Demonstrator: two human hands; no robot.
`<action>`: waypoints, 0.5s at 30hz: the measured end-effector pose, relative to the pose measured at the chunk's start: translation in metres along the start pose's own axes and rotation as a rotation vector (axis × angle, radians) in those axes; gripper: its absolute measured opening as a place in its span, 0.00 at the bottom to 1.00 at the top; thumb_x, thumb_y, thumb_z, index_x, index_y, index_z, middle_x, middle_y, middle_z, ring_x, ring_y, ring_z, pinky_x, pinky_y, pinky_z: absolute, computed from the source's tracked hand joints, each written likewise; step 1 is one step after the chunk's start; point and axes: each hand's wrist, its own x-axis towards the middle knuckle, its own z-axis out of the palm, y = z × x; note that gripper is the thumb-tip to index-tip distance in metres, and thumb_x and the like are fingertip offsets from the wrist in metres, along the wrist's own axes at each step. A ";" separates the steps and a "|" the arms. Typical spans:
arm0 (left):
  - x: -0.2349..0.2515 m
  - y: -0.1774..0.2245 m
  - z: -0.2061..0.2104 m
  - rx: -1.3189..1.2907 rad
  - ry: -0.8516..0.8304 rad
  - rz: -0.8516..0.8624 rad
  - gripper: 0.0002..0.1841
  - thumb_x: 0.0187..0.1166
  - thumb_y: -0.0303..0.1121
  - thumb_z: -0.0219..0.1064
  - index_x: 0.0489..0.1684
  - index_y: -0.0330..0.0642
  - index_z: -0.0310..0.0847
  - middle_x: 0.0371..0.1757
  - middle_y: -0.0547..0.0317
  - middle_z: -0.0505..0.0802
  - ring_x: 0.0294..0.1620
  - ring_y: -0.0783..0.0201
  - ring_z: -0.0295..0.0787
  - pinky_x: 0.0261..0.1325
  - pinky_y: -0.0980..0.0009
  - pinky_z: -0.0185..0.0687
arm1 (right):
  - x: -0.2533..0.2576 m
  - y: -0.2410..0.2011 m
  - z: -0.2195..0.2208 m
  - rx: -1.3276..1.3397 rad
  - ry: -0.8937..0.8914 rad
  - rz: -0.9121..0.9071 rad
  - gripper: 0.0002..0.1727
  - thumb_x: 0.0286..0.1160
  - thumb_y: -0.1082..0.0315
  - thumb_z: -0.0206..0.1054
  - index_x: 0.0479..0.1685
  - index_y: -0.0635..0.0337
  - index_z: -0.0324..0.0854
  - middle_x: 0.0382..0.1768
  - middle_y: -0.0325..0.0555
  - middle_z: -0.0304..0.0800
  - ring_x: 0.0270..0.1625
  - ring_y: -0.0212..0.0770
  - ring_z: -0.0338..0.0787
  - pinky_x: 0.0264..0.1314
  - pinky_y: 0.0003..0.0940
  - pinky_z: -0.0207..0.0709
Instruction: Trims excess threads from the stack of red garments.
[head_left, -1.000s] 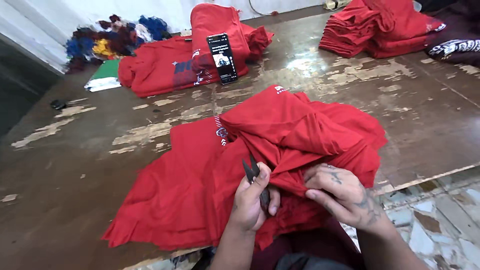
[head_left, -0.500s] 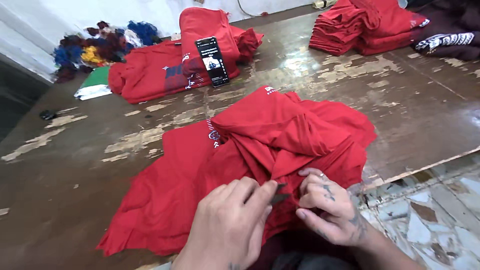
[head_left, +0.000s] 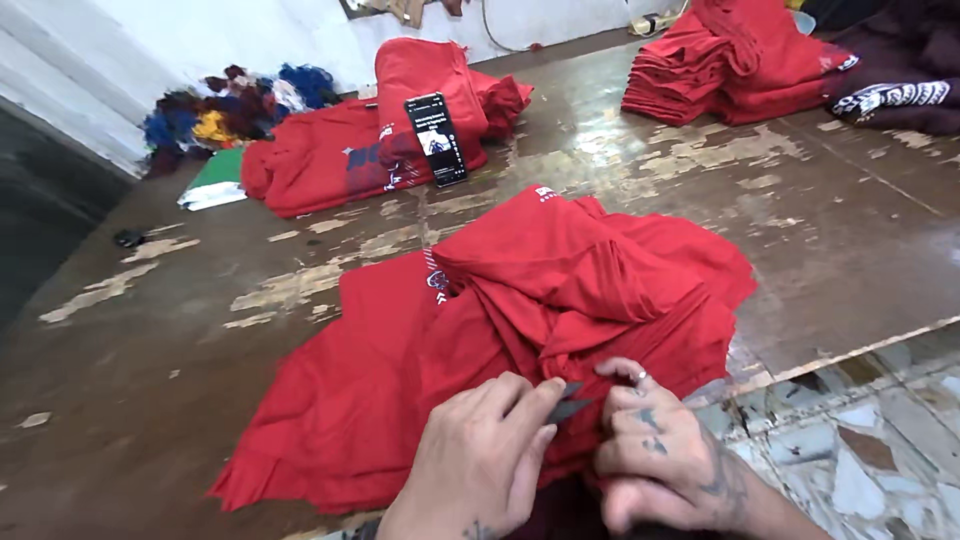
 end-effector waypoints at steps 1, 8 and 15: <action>-0.001 -0.003 0.001 -0.089 0.066 -0.078 0.18 0.88 0.44 0.56 0.58 0.40 0.85 0.38 0.55 0.91 0.33 0.66 0.88 0.33 0.71 0.82 | 0.000 -0.002 -0.008 0.010 0.021 -0.012 0.32 0.90 0.41 0.51 0.21 0.53 0.81 0.14 0.40 0.73 0.29 0.38 0.82 0.66 0.38 0.76; 0.008 0.006 0.034 -0.632 0.201 -0.414 0.10 0.78 0.34 0.68 0.35 0.34 0.86 0.19 0.68 0.81 0.18 0.82 0.71 0.21 0.84 0.67 | 0.058 0.026 -0.008 -0.272 -0.079 0.235 0.14 0.76 0.68 0.65 0.57 0.59 0.87 0.49 0.54 0.92 0.55 0.52 0.92 0.60 0.46 0.84; 0.001 -0.011 0.033 -0.930 0.410 -0.237 0.09 0.83 0.43 0.69 0.37 0.49 0.84 0.28 0.78 0.85 0.26 0.88 0.77 0.28 0.90 0.72 | 0.062 0.043 -0.009 -0.017 -0.075 0.430 0.14 0.76 0.73 0.58 0.51 0.69 0.87 0.35 0.51 0.94 0.37 0.38 0.92 0.45 0.33 0.84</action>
